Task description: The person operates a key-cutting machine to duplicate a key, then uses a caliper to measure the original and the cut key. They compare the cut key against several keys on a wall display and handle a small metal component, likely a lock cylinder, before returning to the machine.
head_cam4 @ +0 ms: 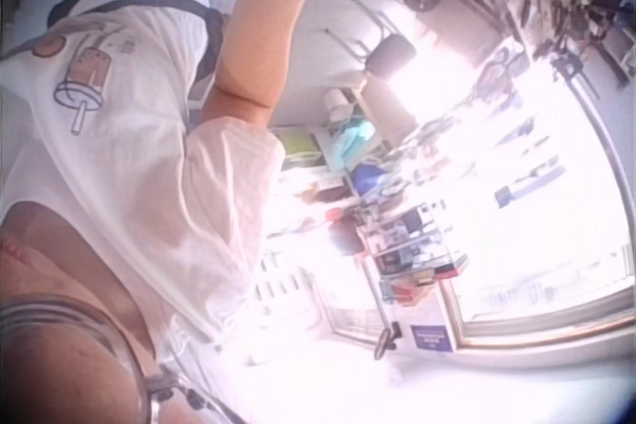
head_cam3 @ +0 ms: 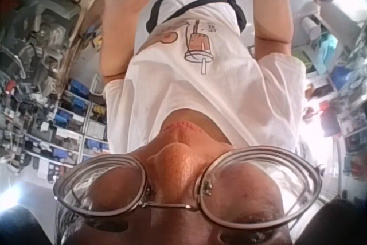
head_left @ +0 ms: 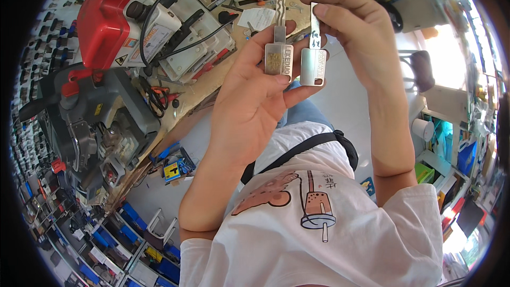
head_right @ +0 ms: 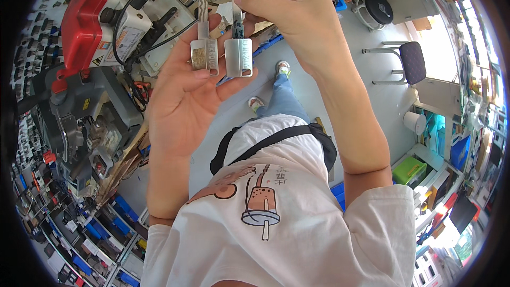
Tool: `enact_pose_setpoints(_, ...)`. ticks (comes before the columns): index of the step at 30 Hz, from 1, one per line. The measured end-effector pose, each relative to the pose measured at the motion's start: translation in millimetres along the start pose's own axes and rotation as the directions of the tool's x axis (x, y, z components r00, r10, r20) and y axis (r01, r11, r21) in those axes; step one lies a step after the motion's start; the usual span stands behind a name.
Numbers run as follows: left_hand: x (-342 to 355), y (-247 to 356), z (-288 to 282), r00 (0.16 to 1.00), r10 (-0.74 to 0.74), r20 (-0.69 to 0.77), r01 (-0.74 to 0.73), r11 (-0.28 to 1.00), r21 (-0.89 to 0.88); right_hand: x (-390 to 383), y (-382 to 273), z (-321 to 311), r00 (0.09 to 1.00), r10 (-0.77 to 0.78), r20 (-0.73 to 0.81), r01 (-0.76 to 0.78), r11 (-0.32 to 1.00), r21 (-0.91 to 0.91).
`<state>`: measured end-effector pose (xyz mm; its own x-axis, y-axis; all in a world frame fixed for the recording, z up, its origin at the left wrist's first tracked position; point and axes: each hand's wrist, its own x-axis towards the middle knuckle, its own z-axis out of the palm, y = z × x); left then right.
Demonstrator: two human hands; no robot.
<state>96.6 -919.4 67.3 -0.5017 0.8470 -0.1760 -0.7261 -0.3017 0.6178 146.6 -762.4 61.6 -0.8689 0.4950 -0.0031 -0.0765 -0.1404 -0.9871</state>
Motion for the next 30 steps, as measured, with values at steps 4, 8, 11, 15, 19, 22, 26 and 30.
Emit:
enact_pose_setpoints(4, -5.3, -7.9, 0.4, 1.0, -0.01, 0.015, 0.01, 1.0, -0.018, -11.3, -6.6, 9.2, 0.999, 0.015, -0.038, -0.017, 0.998, -0.059)
enact_pose_setpoints(8, -0.6, -18.0, 8.1, 1.0, 0.002, 0.027, -0.004, 0.996, 0.084, -15.5, -11.6, 0.6, 1.0, -0.012, 0.02, 0.013, 0.998, -0.056)
enact_pose_setpoints(11, 8.8, -26.3, 10.7, 0.998, 0.004, 0.062, -0.009, 0.997, 0.075, -15.6, -9.4, -11.7, 1.0, -0.018, 0.001, 0.018, 0.999, -0.036)
enact_pose_setpoints(15, 23.3, -36.4, 19.9, 0.997, -0.051, 0.058, 0.046, 0.996, 0.082, -13.7, -6.8, -34.0, 1.0, -0.009, -0.006, 0.01, 0.997, 0.073)
enact_pose_setpoints(19, 35.3, -45.2, 31.4, 0.997, -0.075, 0.024, 0.07, 0.987, 0.144, -13.5, -4.4, -57.1, 0.999, 0.028, 0.021, -0.031, 0.992, 0.125)
enact_pose_setpoints(22, 44.5, -52.5, 32.7, 0.998, -0.055, 0.02, 0.048, 0.965, 0.258, -10.3, 1.3, -71.5, 1.0, 0.015, 0.025, -0.02, 0.984, 0.178)
enact_pose_setpoints(26, 54.6, -61.9, 37.3, 1.0, 0.023, 0.005, -0.022, 0.889, 0.457, -5.3, 6.5, -87.5, 0.999, 0.019, 0.034, -0.027, 0.968, 0.249)
enact_pose_setpoints(30, 62.1, -67.8, 46.5, 0.995, 0.094, -0.013, -0.067, 0.791, 0.608, -0.7, 7.7, -101.3, 0.998, 0.0, 0.065, -0.018, 0.959, 0.282)
